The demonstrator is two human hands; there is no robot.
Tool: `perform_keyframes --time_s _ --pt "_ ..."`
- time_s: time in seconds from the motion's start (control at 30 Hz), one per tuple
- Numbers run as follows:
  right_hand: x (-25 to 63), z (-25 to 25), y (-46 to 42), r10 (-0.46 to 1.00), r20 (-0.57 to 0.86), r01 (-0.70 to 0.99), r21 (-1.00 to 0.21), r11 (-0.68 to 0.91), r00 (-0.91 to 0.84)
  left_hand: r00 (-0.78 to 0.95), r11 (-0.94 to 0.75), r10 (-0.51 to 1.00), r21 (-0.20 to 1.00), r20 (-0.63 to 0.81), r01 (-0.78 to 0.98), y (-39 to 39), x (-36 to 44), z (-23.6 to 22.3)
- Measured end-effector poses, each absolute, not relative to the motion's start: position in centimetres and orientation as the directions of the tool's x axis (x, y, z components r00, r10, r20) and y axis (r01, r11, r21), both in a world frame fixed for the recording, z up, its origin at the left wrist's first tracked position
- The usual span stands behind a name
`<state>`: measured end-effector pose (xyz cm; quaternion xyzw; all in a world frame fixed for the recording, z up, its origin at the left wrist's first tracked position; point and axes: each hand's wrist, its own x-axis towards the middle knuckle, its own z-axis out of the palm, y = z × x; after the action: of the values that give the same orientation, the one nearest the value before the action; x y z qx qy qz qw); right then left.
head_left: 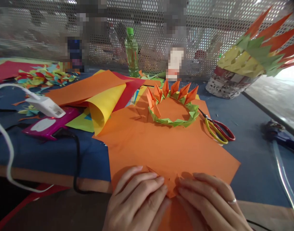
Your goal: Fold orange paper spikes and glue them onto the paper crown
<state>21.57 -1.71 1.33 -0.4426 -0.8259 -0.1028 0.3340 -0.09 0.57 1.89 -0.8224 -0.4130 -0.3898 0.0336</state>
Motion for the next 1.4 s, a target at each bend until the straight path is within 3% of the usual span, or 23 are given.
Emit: perform_keyframes --time_s 0.4,1.4 --pt "21.2 1.8 -1.3 0.724 0.618 0.823 -0.209 0.528 -0.308 0.295 -0.573 0.804 0.539 0.517 0.617 0.3 -0.4 1.9" --pt "20.8 1.3 -0.9 0.763 0.601 0.873 -0.211 0.439 -0.238 0.231 -0.51 0.825 0.503 0.516 0.698 0.4 0.9 1.9"
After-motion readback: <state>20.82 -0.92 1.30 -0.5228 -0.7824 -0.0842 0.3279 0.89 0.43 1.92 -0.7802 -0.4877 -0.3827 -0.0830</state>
